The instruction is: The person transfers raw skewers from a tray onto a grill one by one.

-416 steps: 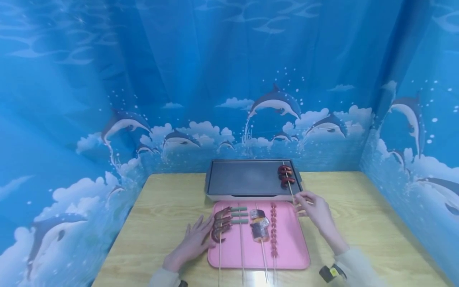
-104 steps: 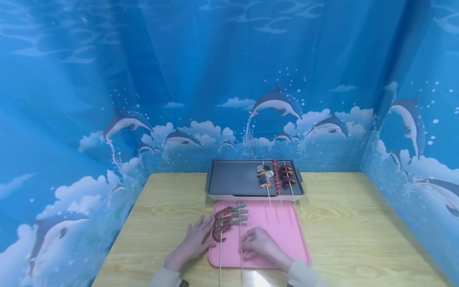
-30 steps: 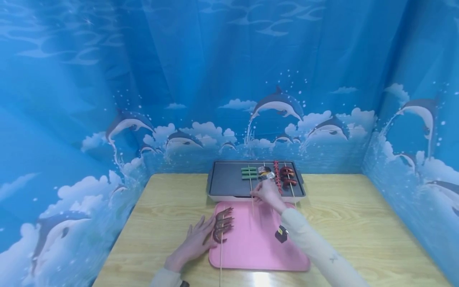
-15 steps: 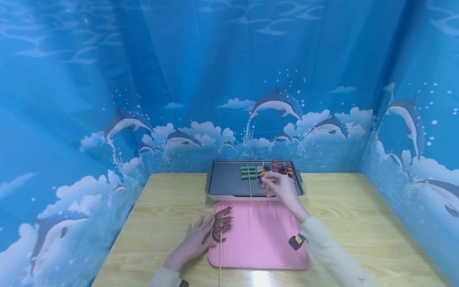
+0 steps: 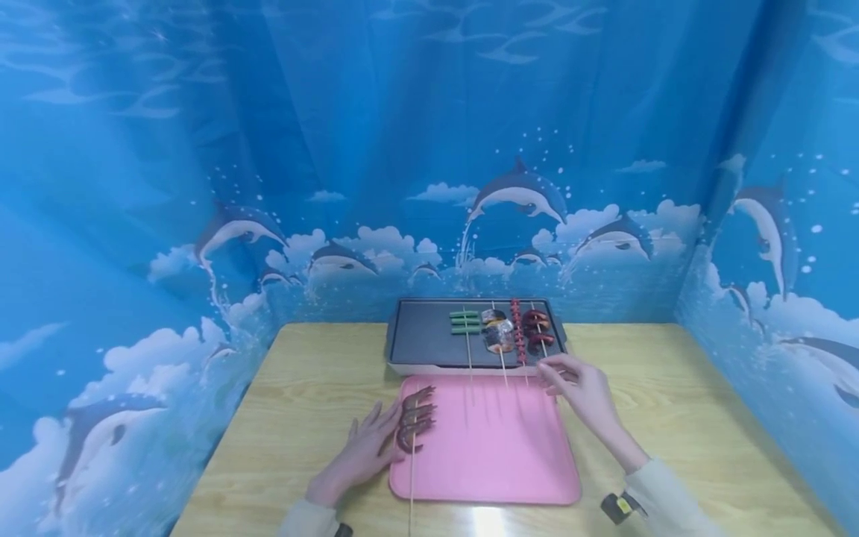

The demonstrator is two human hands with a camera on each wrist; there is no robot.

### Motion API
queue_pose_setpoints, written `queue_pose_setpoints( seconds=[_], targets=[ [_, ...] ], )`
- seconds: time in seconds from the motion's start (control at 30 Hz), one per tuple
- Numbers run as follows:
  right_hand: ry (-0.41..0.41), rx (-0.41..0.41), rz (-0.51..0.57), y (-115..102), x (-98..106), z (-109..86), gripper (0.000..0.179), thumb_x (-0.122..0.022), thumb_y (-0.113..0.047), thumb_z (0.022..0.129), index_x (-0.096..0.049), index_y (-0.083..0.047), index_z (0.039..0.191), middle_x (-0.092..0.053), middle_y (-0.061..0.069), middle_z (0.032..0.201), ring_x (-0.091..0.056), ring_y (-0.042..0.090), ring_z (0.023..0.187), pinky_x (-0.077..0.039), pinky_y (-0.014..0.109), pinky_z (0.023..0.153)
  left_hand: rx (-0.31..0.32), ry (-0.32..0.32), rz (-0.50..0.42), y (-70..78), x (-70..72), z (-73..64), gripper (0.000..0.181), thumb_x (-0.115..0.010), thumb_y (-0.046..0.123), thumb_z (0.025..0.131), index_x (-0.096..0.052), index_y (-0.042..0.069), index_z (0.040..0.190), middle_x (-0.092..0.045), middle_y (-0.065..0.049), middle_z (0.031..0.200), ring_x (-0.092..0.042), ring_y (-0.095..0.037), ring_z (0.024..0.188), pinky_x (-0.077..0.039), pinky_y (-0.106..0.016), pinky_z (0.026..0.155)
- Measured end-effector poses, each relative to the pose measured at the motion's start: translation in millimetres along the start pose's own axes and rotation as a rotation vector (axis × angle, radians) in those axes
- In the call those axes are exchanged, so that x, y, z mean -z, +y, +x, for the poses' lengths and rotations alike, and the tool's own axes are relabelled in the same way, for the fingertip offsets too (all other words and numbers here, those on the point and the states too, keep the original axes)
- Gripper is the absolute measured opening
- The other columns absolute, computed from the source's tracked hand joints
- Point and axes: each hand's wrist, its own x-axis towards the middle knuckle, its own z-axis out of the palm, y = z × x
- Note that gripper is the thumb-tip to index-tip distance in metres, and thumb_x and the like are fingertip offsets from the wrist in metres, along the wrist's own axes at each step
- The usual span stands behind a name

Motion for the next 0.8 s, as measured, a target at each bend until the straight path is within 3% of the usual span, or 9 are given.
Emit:
queue_pose_setpoints(
  seconds=[0.13, 0.27, 0.5, 0.63, 0.8],
  targets=[
    [0.029, -0.01, -0.039, 10, 11, -14.6, 0.024, -0.068, -0.018, 0.099, -0.071, 0.002, 0.112, -0.076, 0.018, 0.095, -0.073, 0.013, 0.075, -0.062, 0.023, 0.065, 0.0, 0.003, 0.004, 0.4, -0.5, 0.3, 0.079, -0.07, 0.039, 0.092, -0.038, 0.0, 0.153, -0.032, -0.017, 0.162, -0.02, -0.051, 0.149, -0.008, -0.081, 0.111],
    [0.015, -0.022, -0.099, 23, 17, -25.8, 0.022, -0.068, -0.012, 0.097, -0.07, 0.006, 0.111, -0.075, 0.02, 0.097, -0.073, 0.019, 0.077, -0.062, 0.022, 0.065, 0.004, 0.004, -0.002, 1.5, -0.4, 0.4, 0.079, -0.07, 0.039, 0.092, -0.039, 0.0, 0.153, -0.032, -0.017, 0.162, -0.019, -0.051, 0.149, -0.008, -0.081, 0.111],
    [-0.101, -0.069, -0.338, 52, 18, -40.6, 0.025, -0.068, -0.016, 0.097, -0.07, 0.0, 0.117, -0.074, 0.016, 0.107, -0.072, 0.029, 0.093, -0.062, 0.042, 0.079, 0.005, 0.001, 0.006, 1.0, -1.7, 0.3, 0.08, -0.07, 0.04, 0.092, -0.037, 0.001, 0.154, -0.031, -0.017, 0.163, -0.019, -0.05, 0.15, -0.008, -0.08, 0.111],
    [-0.189, 0.002, -0.409, 66, 16, -46.6, 0.033, -0.07, -0.015, 0.095, -0.067, 0.001, 0.123, -0.071, 0.02, 0.118, -0.068, 0.037, 0.107, -0.057, 0.055, 0.092, -0.003, 0.005, 0.008, 0.6, -2.0, 0.6, 0.079, -0.07, 0.039, 0.093, -0.037, 0.001, 0.154, -0.031, -0.017, 0.163, -0.02, -0.05, 0.149, -0.008, -0.081, 0.111],
    [-0.313, 0.201, -0.499, 73, 13, -51.2, 0.055, -0.073, -0.024, 0.093, -0.058, 0.005, 0.137, -0.054, 0.029, 0.142, -0.05, 0.05, 0.13, -0.041, 0.065, 0.107, -0.013, 0.011, 0.002, -0.2, -2.5, 0.7, 0.078, -0.07, 0.037, 0.093, -0.038, 0.0, 0.154, -0.032, -0.017, 0.163, -0.02, -0.051, 0.149, -0.008, -0.081, 0.11]
  ],
)
